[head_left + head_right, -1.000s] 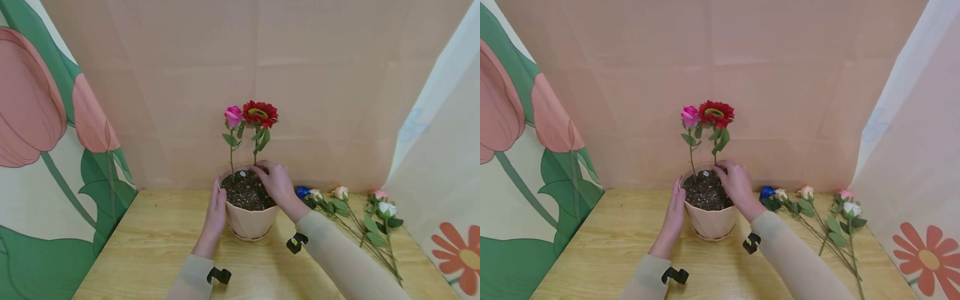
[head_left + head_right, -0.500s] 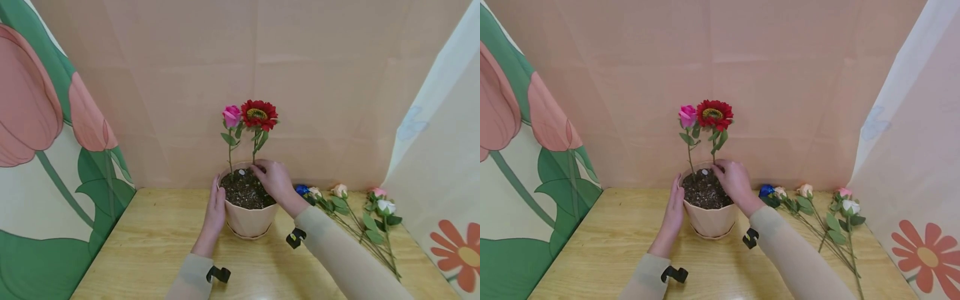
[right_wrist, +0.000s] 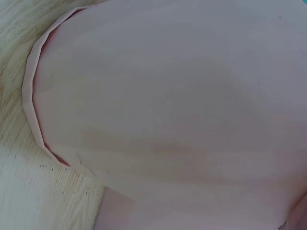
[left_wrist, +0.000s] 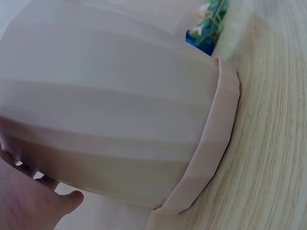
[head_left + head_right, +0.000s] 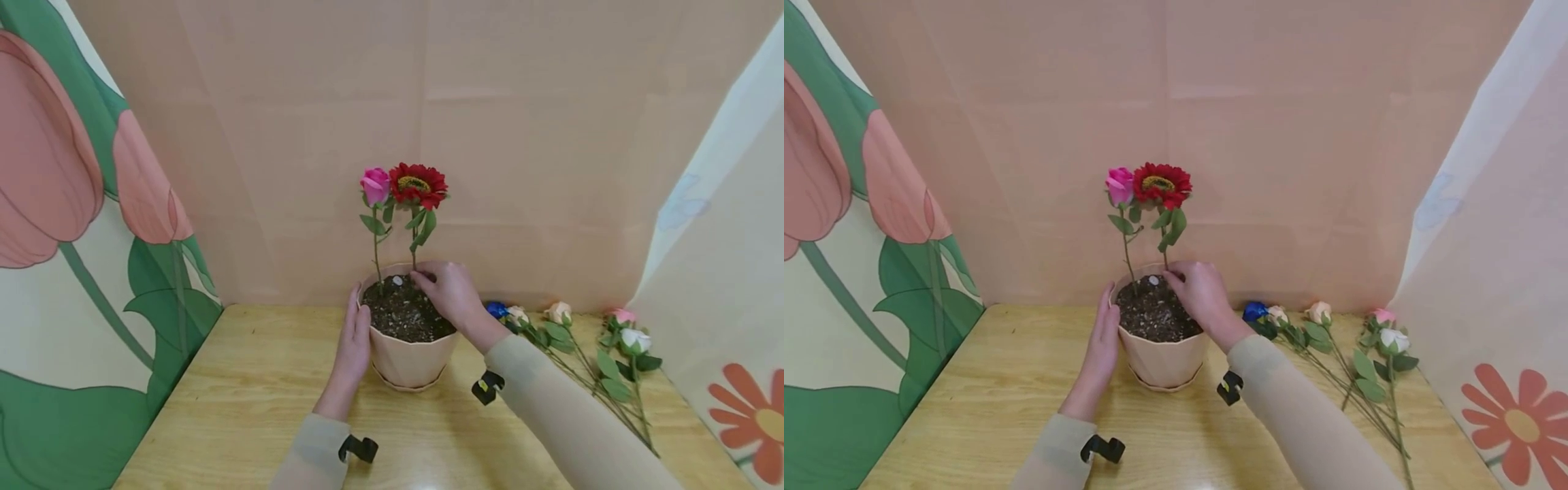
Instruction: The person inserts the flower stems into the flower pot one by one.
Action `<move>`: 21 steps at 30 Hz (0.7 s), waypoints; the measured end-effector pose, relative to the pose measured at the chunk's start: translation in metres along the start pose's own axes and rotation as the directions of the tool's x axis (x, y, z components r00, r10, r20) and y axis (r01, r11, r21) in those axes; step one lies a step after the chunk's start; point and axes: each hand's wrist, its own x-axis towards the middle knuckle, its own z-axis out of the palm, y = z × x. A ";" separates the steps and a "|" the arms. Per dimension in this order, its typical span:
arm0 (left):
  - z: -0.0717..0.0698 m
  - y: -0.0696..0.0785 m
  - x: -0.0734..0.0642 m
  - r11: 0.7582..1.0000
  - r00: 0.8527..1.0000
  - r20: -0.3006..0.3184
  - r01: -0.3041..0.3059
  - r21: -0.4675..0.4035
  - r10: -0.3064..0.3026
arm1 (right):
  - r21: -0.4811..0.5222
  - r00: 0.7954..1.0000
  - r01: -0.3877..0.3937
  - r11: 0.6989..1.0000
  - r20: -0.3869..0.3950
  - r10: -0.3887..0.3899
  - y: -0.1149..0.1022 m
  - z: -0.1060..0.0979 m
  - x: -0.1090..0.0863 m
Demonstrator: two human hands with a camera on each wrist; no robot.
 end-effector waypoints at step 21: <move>0.000 0.001 -0.003 1.000 1.000 -0.017 0.010 0.005 -0.010 | 0.099 0.990 -0.085 0.991 -0.108 0.095 -0.001 0.001 -0.007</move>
